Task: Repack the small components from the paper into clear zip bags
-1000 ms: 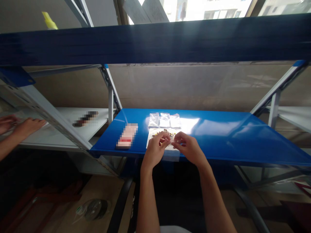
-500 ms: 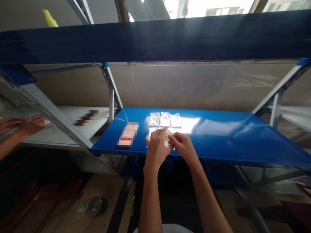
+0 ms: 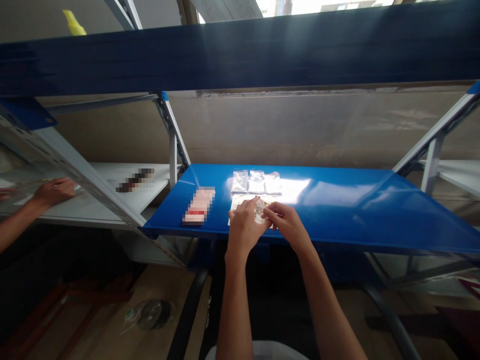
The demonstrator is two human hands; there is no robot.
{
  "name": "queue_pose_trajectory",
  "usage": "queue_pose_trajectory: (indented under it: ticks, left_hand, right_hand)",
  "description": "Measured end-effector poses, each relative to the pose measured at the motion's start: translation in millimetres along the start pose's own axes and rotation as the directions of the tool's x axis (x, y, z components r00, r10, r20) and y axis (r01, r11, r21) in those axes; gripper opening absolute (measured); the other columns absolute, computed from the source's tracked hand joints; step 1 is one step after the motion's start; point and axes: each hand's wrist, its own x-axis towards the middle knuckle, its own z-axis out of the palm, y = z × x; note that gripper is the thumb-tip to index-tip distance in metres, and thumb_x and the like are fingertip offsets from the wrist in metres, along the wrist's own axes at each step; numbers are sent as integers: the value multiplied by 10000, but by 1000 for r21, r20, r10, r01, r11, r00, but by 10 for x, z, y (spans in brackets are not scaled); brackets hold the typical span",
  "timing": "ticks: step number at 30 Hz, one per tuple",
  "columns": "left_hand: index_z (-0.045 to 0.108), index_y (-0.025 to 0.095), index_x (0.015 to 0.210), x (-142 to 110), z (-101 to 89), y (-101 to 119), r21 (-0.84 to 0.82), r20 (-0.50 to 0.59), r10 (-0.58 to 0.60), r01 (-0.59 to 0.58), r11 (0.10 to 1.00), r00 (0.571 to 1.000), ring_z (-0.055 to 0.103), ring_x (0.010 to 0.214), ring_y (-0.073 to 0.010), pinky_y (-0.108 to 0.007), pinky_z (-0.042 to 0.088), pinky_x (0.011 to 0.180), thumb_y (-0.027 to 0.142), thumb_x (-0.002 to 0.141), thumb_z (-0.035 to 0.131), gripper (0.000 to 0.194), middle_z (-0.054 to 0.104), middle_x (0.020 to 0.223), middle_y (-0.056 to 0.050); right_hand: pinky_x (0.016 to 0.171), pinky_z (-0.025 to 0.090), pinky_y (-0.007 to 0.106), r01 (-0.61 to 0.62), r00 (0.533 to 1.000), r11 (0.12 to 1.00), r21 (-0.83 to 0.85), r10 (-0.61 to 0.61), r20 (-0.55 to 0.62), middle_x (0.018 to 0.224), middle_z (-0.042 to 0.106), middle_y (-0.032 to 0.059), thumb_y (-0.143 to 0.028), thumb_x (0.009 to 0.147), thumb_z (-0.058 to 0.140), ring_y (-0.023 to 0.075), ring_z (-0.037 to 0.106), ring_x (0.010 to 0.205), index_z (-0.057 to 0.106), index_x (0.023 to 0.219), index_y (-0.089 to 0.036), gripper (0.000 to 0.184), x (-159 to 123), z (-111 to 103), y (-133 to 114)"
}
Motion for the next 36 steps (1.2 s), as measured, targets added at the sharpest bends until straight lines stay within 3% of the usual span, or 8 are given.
queue_pose_trajectory:
  ticks: [3,7,11,14,17,28,31,36]
  left_hand:
    - [627,219,1292,18,40,22,-14,-24,12,-12,1000,1000,636,1202,-342,-461,448,1008,356,856,760,476,699,1264,-144]
    - [629,224,1285,28,65,-3,-47,-60,26,-29,998,998,635,1183,-326,-437,461,989,417,876,743,466,696,1248,-133]
    - [643,215,1290,21,11,-117,7,-84,-13,14,1000,996,620,1181,-332,-450,474,985,404,838,782,509,654,1256,-127]
    - [661,202,1279,15,-62,-221,34,-81,-35,38,999,996,612,1176,-329,-460,486,990,388,813,807,522,616,1246,-123]
    - [677,211,1253,8,-120,-307,18,-71,-21,22,1000,997,624,1146,-305,-425,504,983,368,797,824,504,625,1197,-105]
    - [726,204,1163,-30,-209,-421,-128,13,-20,22,992,1000,680,928,-233,-352,542,864,387,773,836,445,705,1039,-68]
    - [748,205,1119,-39,-227,-448,-247,90,-57,77,966,994,693,937,-234,-339,550,838,454,753,845,453,730,1064,-74]
    - [757,209,1130,-44,-234,-461,-342,180,-98,156,927,979,704,1022,-260,-352,559,873,465,725,867,491,742,1166,-97]
  right_hand:
    - [504,494,262,20,1000,1000,-7,-20,18,710,671,27,-598,893,650,159,595,597,665,823,-191,414,-20,-30,-68]
    - [520,508,267,19,1000,999,44,-18,-14,830,711,37,-603,924,601,177,656,651,646,1040,-212,411,-26,-125,-73]
    - [645,500,313,35,991,957,-287,-71,-115,870,740,57,-404,899,652,203,680,704,699,937,-204,209,6,-253,109]
    - [740,474,336,95,989,856,-509,-139,-50,851,733,51,-259,864,658,215,659,757,743,880,-209,100,43,-274,260]
    - [726,447,314,116,992,797,-592,-126,25,858,696,44,-214,868,652,205,631,760,770,911,-231,127,65,-227,346]
    - [625,332,282,29,999,648,-761,-32,10,969,665,68,-230,947,600,227,622,868,713,936,-244,114,48,-142,370]
    - [663,369,299,30,998,674,-738,-68,-21,986,694,93,-228,963,553,251,636,915,684,928,-224,135,64,-169,350]
    - [720,444,331,38,985,848,-528,-121,-124,843,734,67,-272,936,582,243,669,803,684,906,-216,120,29,-271,167]
